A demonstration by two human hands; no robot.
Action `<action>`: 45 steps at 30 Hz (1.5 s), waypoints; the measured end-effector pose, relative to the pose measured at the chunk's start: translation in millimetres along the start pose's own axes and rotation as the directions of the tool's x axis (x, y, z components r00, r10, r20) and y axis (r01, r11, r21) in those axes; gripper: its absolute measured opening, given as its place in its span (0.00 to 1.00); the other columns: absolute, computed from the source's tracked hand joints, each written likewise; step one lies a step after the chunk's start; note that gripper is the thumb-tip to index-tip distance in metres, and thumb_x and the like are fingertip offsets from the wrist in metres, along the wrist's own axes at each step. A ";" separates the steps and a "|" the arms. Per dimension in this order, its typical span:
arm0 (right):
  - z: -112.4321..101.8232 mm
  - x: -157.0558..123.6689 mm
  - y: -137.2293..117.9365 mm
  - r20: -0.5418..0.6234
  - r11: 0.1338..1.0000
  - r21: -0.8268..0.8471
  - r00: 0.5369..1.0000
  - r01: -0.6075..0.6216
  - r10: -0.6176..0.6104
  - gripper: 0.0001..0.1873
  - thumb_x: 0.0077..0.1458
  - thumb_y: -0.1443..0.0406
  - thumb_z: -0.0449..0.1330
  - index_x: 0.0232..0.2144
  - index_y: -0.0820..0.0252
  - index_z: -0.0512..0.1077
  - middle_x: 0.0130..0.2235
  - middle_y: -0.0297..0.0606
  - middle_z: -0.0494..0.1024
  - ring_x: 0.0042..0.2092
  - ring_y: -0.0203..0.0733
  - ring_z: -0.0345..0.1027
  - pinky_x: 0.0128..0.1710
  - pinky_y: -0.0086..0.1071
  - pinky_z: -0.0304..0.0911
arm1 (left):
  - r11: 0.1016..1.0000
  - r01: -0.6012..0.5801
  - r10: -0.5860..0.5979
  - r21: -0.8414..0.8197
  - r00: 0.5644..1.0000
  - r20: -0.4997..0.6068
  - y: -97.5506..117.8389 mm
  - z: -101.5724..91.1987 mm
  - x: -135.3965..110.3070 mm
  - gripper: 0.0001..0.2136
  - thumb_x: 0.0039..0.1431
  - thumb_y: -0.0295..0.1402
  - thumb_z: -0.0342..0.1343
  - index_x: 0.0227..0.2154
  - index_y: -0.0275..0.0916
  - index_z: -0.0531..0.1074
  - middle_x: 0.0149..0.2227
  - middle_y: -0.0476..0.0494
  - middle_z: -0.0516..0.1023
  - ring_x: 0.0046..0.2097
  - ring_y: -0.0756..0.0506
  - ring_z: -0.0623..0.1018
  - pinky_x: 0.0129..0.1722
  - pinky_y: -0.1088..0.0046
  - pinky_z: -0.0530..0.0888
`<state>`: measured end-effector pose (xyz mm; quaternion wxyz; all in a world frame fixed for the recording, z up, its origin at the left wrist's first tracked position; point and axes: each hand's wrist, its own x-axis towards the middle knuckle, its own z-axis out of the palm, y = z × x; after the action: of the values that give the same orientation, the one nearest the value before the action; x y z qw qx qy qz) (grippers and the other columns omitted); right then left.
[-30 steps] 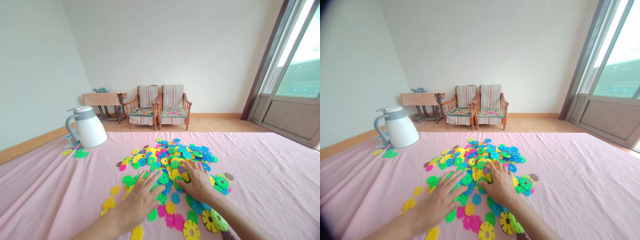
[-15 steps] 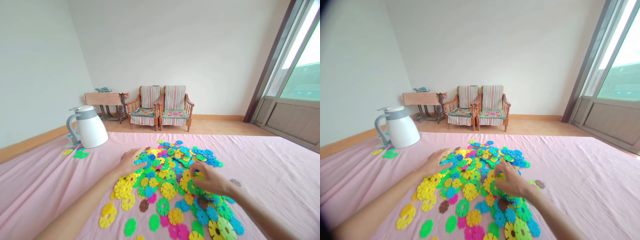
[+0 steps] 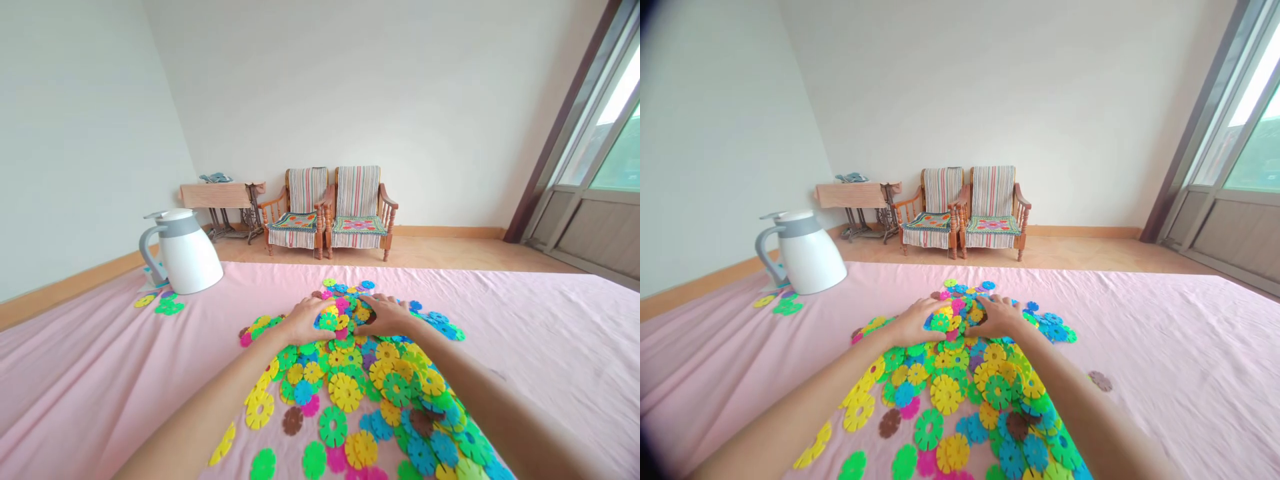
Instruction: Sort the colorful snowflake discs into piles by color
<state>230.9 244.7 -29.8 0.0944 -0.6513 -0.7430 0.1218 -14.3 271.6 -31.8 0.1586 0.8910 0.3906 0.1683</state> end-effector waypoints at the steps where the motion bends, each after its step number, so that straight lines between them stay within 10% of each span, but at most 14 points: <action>1: 1.1 -3.7 -8.6 0.000 0.999 -0.003 0.999 0.052 -0.052 0.42 0.36 0.48 0.65 0.54 0.52 0.64 0.56 0.48 0.66 0.56 0.63 0.57 0.52 0.57 0.50 | 0.999 -0.023 0.023 -0.031 0.999 -0.024 6.1 3.4 1.8 0.31 0.45 0.44 0.64 0.53 0.40 0.68 0.53 0.36 0.71 0.55 0.34 0.68 0.54 0.58 0.64; 7: -11.8 -53.9 -15.5 0.005 0.950 0.054 0.952 0.307 -0.307 0.20 0.39 0.70 0.57 0.40 0.56 0.70 0.41 0.39 0.73 0.44 0.45 0.66 0.42 0.36 0.60 | 0.987 -0.083 0.075 -0.141 0.996 -0.057 48.8 7.7 -7.6 0.12 0.54 0.33 0.57 0.42 0.38 0.72 0.42 0.44 0.78 0.46 0.43 0.75 0.46 0.70 0.70; 14: -33.6 -121.4 35.3 -0.030 0.925 0.142 0.936 0.351 -0.351 0.26 0.36 0.77 0.49 0.38 0.53 0.70 0.39 0.32 0.74 0.42 0.39 0.66 0.45 0.34 0.60 | 0.957 -0.158 0.187 -0.245 0.977 0.100 84.1 -22.4 -66.4 0.10 0.55 0.33 0.58 0.40 0.42 0.75 0.42 0.47 0.78 0.45 0.45 0.76 0.47 0.70 0.70; 23: -4.1 -210.3 129.3 -0.156 0.981 0.185 0.984 -0.059 0.089 0.44 0.48 0.50 0.59 0.64 0.49 0.49 0.64 0.39 0.57 0.63 0.54 0.50 0.60 0.48 0.50 | 0.994 0.037 -0.047 0.107 0.994 0.098 18.6 -47.6 -177.5 0.46 0.45 0.51 0.62 0.64 0.55 0.43 0.66 0.45 0.50 0.65 0.32 0.54 0.59 0.50 0.58; 27: 23.3 -231.2 119.4 -0.125 0.990 0.072 0.984 -0.119 0.127 0.53 0.44 0.49 0.61 0.66 0.49 0.39 0.66 0.39 0.52 0.65 0.60 0.43 0.60 0.54 0.45 | 0.982 0.113 -0.121 0.151 0.992 0.045 -2.1 -34.2 -201.2 0.50 0.41 0.52 0.64 0.64 0.54 0.42 0.65 0.42 0.54 0.63 0.30 0.57 0.58 0.51 0.60; 36: 22.7 -159.2 -8.7 -0.054 0.993 0.097 0.997 0.060 -0.055 0.60 0.36 0.50 0.65 0.66 0.50 0.40 0.65 0.43 0.52 0.65 0.58 0.42 0.60 0.51 0.41 | 0.990 0.070 -0.077 0.118 0.996 0.051 47.2 12.3 -119.1 0.51 0.40 0.52 0.65 0.65 0.45 0.45 0.65 0.34 0.51 0.65 0.29 0.52 0.59 0.45 0.55; 41: 27.1 -125.5 -23.4 -0.158 0.983 0.143 0.983 0.118 -0.095 0.52 0.37 0.54 0.66 0.63 0.53 0.52 0.62 0.47 0.57 0.61 0.58 0.50 0.57 0.51 0.48 | 0.999 -0.047 0.048 -0.022 0.998 0.027 73.2 19.8 -69.3 0.43 0.43 0.34 0.64 0.63 0.49 0.52 0.61 0.39 0.58 0.61 0.35 0.61 0.59 0.55 0.61; 45: 24.6 -110.9 -5.6 -0.356 0.957 0.249 0.933 0.148 -0.051 0.24 0.45 0.65 0.57 0.48 0.56 0.66 0.49 0.42 0.69 0.50 0.46 0.64 0.49 0.39 0.60 | 0.972 -0.081 0.070 -0.221 0.996 -0.059 91.5 30.1 -32.0 0.30 0.43 0.33 0.66 0.53 0.46 0.66 0.51 0.42 0.69 0.53 0.40 0.69 0.53 0.61 0.68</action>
<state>233.1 132.8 -49.6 0.3180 -0.6046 -0.7233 0.1012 36.9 184.1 -26.4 0.2412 0.8773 0.3389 0.2395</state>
